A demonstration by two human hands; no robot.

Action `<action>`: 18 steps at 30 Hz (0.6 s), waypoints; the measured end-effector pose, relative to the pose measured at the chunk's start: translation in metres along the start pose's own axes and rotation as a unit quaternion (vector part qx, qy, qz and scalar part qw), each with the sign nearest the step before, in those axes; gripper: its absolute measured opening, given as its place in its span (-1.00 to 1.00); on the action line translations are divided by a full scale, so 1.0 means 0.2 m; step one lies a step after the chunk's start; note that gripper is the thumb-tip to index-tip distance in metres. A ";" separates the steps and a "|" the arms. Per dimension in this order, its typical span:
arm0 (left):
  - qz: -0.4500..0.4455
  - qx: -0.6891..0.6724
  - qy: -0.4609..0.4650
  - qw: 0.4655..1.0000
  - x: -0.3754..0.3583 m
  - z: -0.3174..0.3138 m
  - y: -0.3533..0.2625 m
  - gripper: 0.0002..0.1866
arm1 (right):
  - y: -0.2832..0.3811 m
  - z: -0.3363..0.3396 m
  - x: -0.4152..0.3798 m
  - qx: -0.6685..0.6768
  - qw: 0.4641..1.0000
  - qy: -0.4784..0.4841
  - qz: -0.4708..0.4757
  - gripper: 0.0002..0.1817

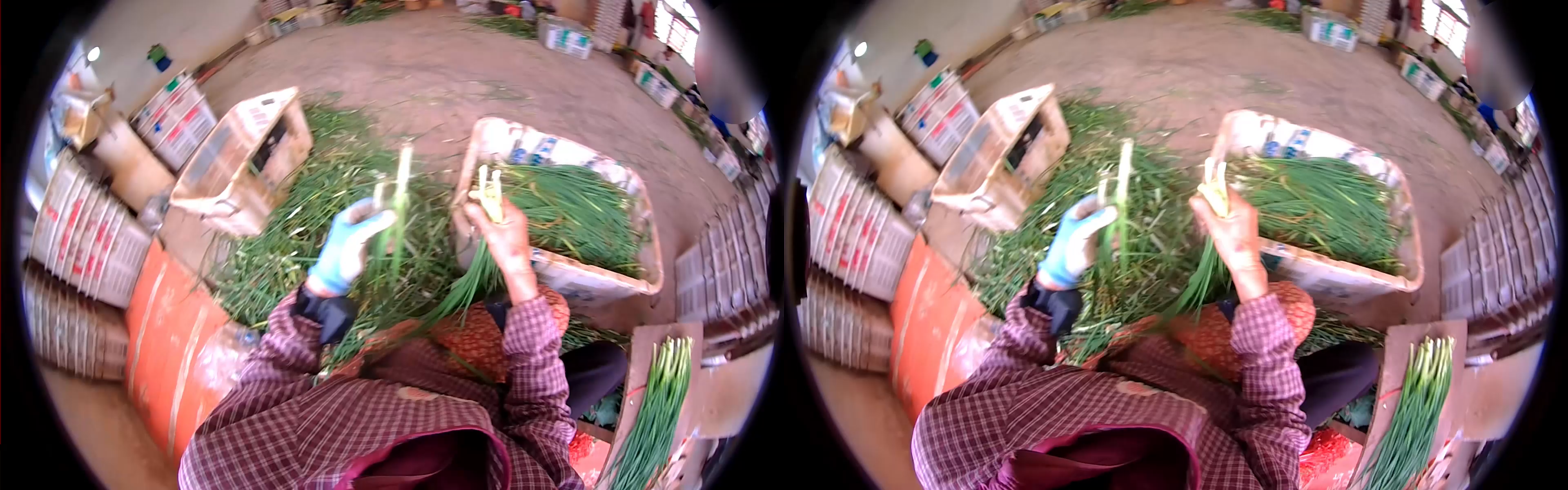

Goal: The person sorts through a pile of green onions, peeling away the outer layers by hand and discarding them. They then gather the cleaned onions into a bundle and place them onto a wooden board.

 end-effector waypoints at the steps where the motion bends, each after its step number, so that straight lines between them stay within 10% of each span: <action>1: -0.004 -0.013 0.016 1.000 0.03 -0.02 0.03 -0.75 | 0.09 -0.02 -0.01 0.020 1.000 0.015 -0.016 -0.71; 18: -0.045 0.191 0.000 0.981 0.05 -0.03 0.09 -0.82 | 0.16 -0.20 -0.04 -0.055 0.988 0.143 0.007 -0.74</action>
Point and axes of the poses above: each hand's wrist, its own x-axis towards the middle knuckle, its own z-axis out of the back of the hand, y = z × x, the point moved 3 cm from there along x, towards the middle knuckle, and after that the axes turned 6 degrees about -x, right-handed, at the moved point
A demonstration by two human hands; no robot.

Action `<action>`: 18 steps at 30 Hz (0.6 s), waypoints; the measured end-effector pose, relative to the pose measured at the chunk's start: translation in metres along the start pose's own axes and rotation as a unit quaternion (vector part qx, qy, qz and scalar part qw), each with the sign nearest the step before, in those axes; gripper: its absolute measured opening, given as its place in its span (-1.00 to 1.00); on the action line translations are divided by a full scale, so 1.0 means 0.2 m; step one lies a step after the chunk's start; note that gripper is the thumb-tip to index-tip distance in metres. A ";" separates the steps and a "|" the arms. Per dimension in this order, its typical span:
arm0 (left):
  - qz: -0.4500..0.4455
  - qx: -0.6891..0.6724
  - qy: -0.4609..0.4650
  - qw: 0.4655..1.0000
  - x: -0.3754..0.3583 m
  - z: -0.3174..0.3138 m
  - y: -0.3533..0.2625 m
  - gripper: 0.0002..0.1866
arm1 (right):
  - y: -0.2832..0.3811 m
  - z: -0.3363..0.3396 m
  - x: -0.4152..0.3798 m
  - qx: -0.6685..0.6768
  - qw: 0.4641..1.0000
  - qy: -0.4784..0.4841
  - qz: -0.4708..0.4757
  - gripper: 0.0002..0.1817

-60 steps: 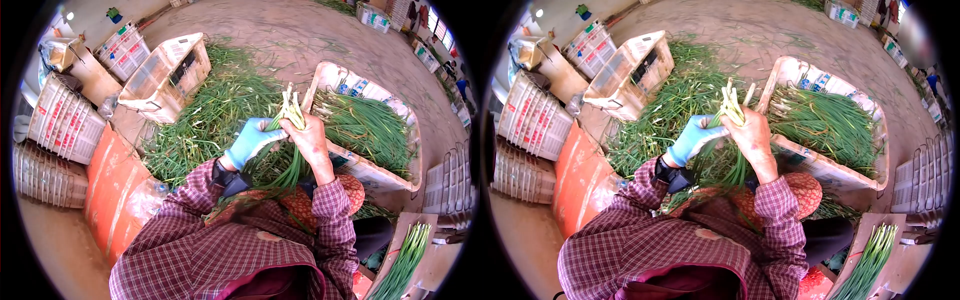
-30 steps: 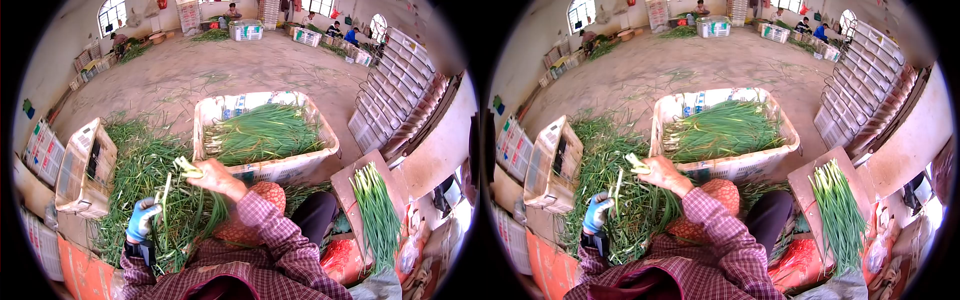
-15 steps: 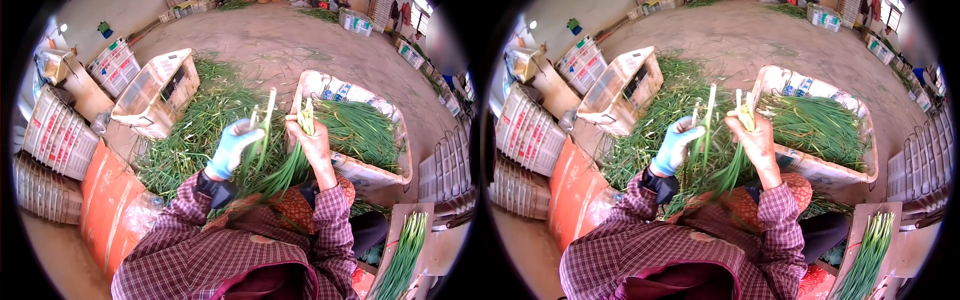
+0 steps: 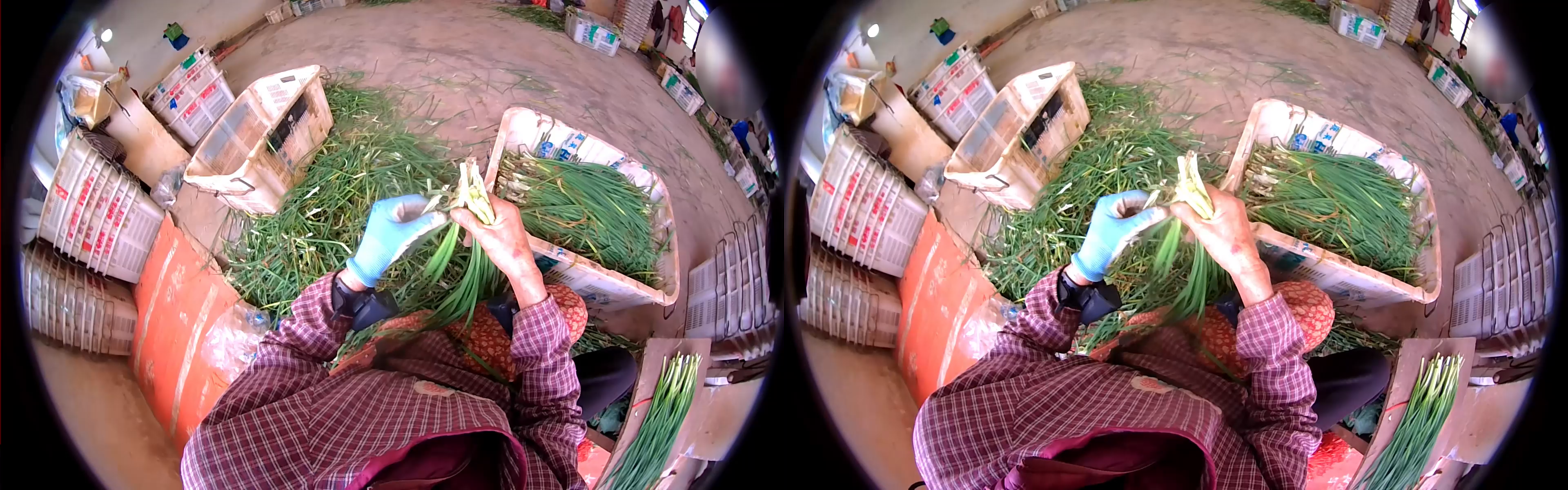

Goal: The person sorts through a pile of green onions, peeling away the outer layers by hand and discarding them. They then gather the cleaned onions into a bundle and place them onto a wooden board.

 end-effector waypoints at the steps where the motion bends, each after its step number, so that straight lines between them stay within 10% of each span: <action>1: -0.007 0.057 -0.007 0.998 0.00 0.02 -0.01 -0.81 | -0.02 0.00 0.00 0.000 1.000 0.001 -0.001 -0.74; 9: -0.026 0.081 -0.162 0.983 0.10 0.65 0.16 -0.78 | -0.14 0.09 -0.01 0.062 0.996 -0.002 -0.063 -0.76; 11: 0.035 0.517 -0.065 0.853 0.12 0.81 0.25 -0.63 | -0.11 0.12 -0.02 0.091 0.993 -0.029 -0.074 -0.74; 13: -0.021 0.642 -0.029 0.766 0.08 0.81 0.27 -0.51 | -0.10 0.13 -0.01 0.113 0.991 -0.035 -0.058 -0.76; 18: -0.099 0.425 0.042 0.899 0.04 0.50 -0.06 -0.26 | -0.07 0.07 0.01 0.100 0.993 -0.046 -0.031 -0.73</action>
Point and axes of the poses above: each hand's wrist, its own x-axis towards the middle knuckle, its own z-axis out of the back of the hand, y = z × x, the point moved 3 cm from there along x, towards the middle knuckle, and after that the axes turned 6 degrees about -x, right-handed, at the moved point
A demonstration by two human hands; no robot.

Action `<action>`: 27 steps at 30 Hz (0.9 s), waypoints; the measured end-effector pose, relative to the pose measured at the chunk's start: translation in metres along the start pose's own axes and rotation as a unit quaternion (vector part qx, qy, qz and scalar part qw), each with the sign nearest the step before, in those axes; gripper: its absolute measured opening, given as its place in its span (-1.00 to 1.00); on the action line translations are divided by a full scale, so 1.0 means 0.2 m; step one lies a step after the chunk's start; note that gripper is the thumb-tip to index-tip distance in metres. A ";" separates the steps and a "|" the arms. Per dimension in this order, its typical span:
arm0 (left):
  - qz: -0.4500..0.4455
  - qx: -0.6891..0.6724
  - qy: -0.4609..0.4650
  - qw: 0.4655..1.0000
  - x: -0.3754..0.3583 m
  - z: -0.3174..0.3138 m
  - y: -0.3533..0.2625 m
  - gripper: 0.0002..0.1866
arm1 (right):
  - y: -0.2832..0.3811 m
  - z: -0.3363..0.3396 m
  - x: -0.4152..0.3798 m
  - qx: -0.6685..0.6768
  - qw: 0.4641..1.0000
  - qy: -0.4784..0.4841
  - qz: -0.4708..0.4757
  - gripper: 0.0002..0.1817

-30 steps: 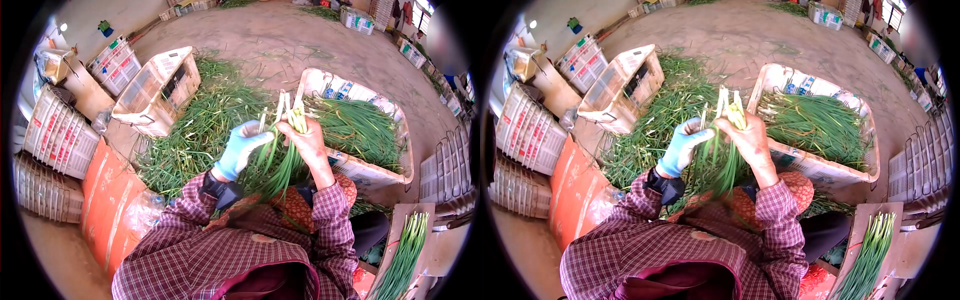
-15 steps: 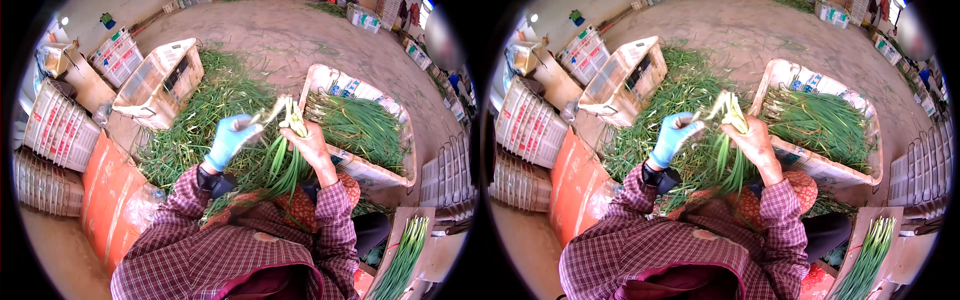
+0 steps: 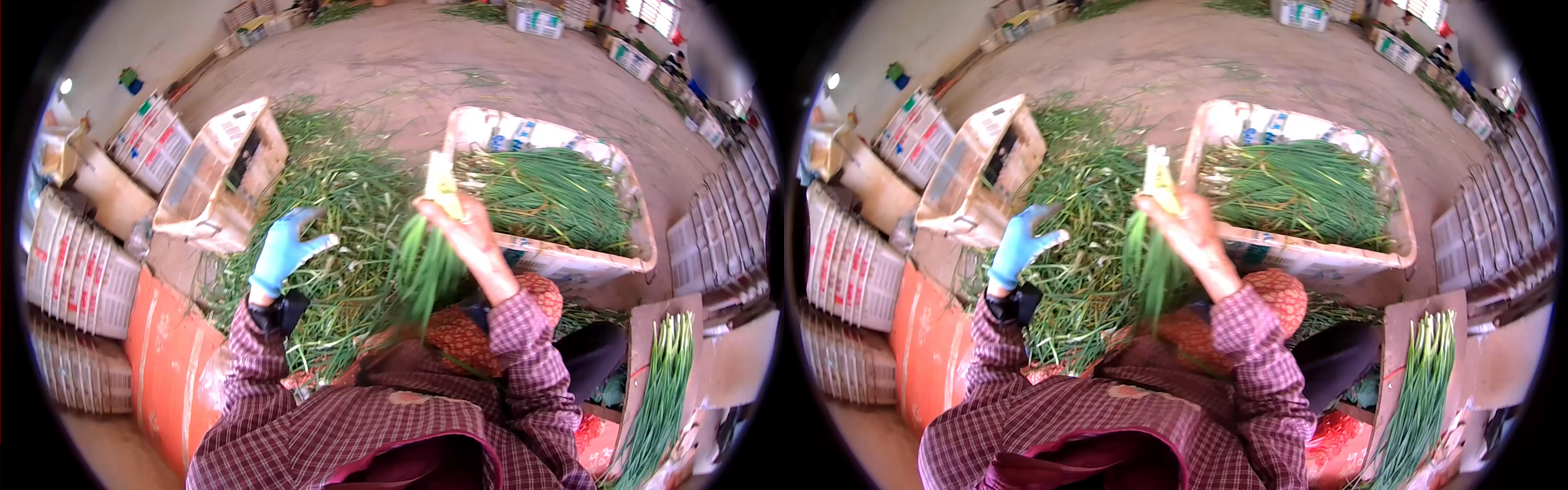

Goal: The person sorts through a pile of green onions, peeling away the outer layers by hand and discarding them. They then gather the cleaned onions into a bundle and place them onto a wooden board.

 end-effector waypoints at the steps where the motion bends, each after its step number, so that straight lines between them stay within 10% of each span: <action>1: -0.016 -0.157 -0.011 0.987 0.03 -0.01 -0.17 -0.20 | 0.08 -0.03 -0.02 -0.023 1.000 -0.007 0.016 -0.69; 5: -0.125 -0.498 0.039 0.857 0.13 -0.26 -0.61 -0.04 | 0.23 -0.12 -0.07 0.000 0.999 0.012 0.049 -0.71; 8: 0.057 -0.590 0.161 0.790 0.09 -0.47 -0.65 -0.28 | 0.18 -0.10 -0.08 0.091 0.995 -0.025 0.038 -0.79; 15: 0.134 -0.558 0.271 0.773 -0.01 -0.63 -0.79 -0.65 | 0.19 0.11 -0.05 0.015 0.964 -0.222 0.145 -0.25; 17: 0.134 -0.561 0.271 0.770 0.00 -0.67 -0.80 -0.63 | 0.22 0.15 -0.07 -0.119 0.956 -0.165 0.213 -0.34; 19: 0.183 -0.616 0.271 0.717 0.00 -0.68 -0.79 -0.60 | 0.23 0.13 -0.09 -0.082 0.963 -0.091 0.242 -0.85; 21: 0.179 -0.622 0.305 0.699 0.02 -0.67 -0.81 -0.59 | 0.20 0.14 -0.12 -0.139 0.982 -0.013 0.128 -0.89; 25: 0.117 -0.516 0.292 0.796 0.07 -0.67 -0.83 -0.63 | 0.29 0.16 -0.15 -0.188 0.937 -0.112 0.272 -0.84; 27: 0.116 -0.496 0.222 0.831 0.10 -0.57 -0.89 -0.67 | 0.33 0.20 -0.13 -0.091 0.958 -0.081 0.259 -0.26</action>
Point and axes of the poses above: each hand's wrist, its own x-axis towards the middle knuckle, its own z-axis out of the back of the hand, y = z × x, the point moved 3 cm from there along x, towards the middle knuckle, and after that the axes turned 6 degrees about -x, right-handed, at the moved point
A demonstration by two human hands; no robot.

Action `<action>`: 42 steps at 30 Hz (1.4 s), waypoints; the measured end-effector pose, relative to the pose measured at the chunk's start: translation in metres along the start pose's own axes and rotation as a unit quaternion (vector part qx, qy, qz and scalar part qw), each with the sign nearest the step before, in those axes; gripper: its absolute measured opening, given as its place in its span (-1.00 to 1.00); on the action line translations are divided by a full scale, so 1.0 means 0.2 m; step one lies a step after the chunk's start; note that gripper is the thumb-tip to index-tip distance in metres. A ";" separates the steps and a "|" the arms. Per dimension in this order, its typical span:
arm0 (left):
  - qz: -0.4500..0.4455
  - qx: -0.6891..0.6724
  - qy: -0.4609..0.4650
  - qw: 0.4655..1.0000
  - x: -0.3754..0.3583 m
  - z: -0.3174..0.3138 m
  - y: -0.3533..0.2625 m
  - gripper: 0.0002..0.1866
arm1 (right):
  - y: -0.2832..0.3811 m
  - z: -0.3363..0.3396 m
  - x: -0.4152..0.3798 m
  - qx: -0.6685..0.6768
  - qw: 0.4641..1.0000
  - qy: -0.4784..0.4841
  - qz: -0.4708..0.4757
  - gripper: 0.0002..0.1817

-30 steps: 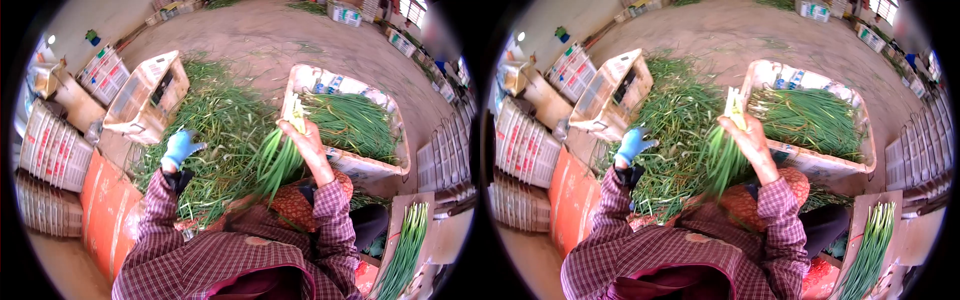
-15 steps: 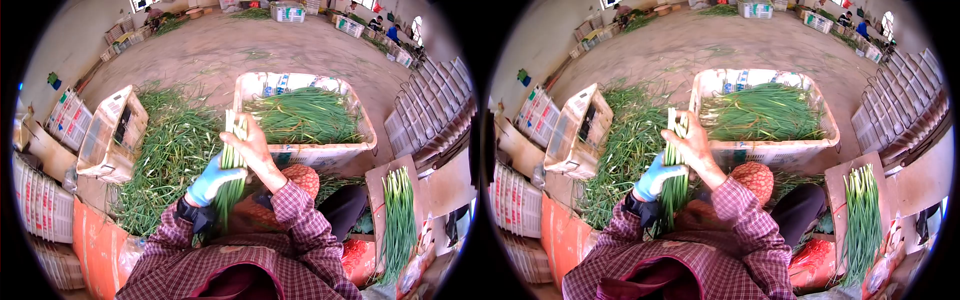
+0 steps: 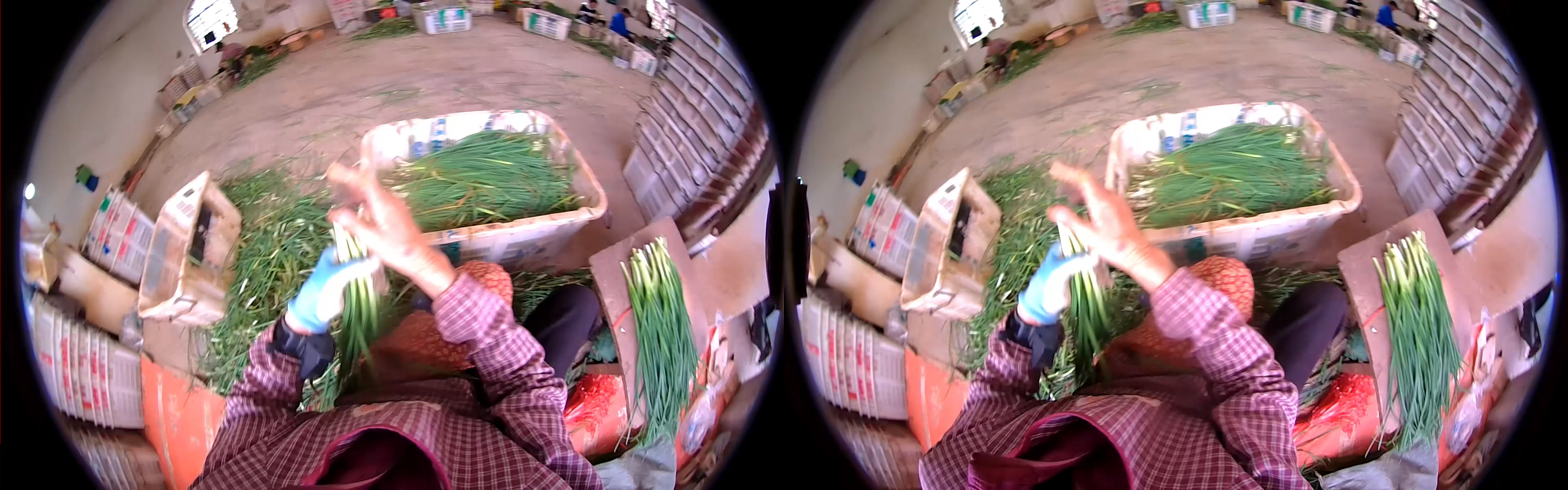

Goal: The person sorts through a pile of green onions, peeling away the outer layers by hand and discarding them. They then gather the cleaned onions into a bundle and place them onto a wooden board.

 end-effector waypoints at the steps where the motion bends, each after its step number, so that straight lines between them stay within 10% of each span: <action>1: -0.067 -0.057 -0.027 0.996 0.01 -0.01 -0.08 -0.78 | -0.04 0.02 0.03 -0.010 0.999 0.035 -0.005 -0.07; 3: -0.265 -0.003 -0.086 0.960 0.07 0.15 -0.18 -0.81 | 0.09 0.01 0.01 0.090 0.994 0.049 -0.025 -0.02; 4: -0.193 -0.230 0.051 0.953 0.10 0.16 -0.29 -0.81 | 0.12 0.00 0.00 0.104 0.990 0.088 -0.044 -0.01; 5: -0.215 -0.305 -0.005 0.928 0.11 0.23 -0.36 -0.79 | 0.08 -0.03 -0.03 0.017 0.996 0.086 -0.033 -0.02; 10: -0.331 -0.305 0.084 0.889 0.10 0.42 -0.75 -0.81 | -0.26 -0.02 -0.26 -0.186 0.971 0.140 -0.063 -0.40; 13: -0.385 -0.267 0.077 0.880 0.01 0.50 -0.95 -0.85 | -0.66 0.19 -0.52 -0.439 0.840 0.285 -0.139 -0.51; 14: -0.398 -0.257 0.079 0.877 -0.01 0.51 -0.98 -0.85 | -0.57 0.29 -0.47 -0.451 0.722 0.444 -0.281 -0.53; 16: -0.417 -0.222 0.059 0.879 -0.02 0.51 -1.01 -0.84 | -0.56 0.48 -0.41 -0.431 0.771 0.316 -0.346 -0.43; 19: -0.448 -0.119 -0.022 0.886 0.02 0.39 -0.95 -0.82 | -0.29 0.60 -0.22 -0.386 0.912 0.000 -0.140 -0.26; 22: -0.430 -0.019 -0.096 0.898 0.06 0.21 -0.83 -0.74 | 0.12 0.37 -0.02 -0.014 0.998 -0.027 -0.049 0.03; 27: -0.484 -0.012 -0.048 0.873 0.00 -0.07 -0.72 -0.72 | 0.32 0.02 0.13 -0.193 0.976 -0.039 0.096 0.37; 32: -0.444 -0.230 0.268 0.823 0.00 -0.18 -0.73 -0.78 | 0.41 0.17 0.10 -0.292 0.907 -0.183 0.241 -0.21; 37: -0.368 -0.327 0.220 0.842 0.02 -0.20 -0.78 -0.75 | 0.57 0.62 0.07 -0.591 0.734 -0.172 0.288 -0.69; 40: -0.345 -0.341 0.307 0.819 0.17 -0.11 -0.77 -0.79 | 0.87 1.07 -0.14 -0.712 0.636 -0.110 0.275 -0.64; 42: -0.316 -0.360 0.171 0.861 0.23 -0.06 -0.67 -0.85 | 1.02 1.38 -0.32 -0.756 0.586 -0.111 0.270 -0.62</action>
Point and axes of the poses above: each hand's wrist, its own x-axis towards the middle knuckle, its own z-axis out of the back of the hand, y = z × x, the point moved 3 cm from there along x, towards the middle knuckle, and after that the axes turned 6 degrees about -x, right-handed, at the moved point
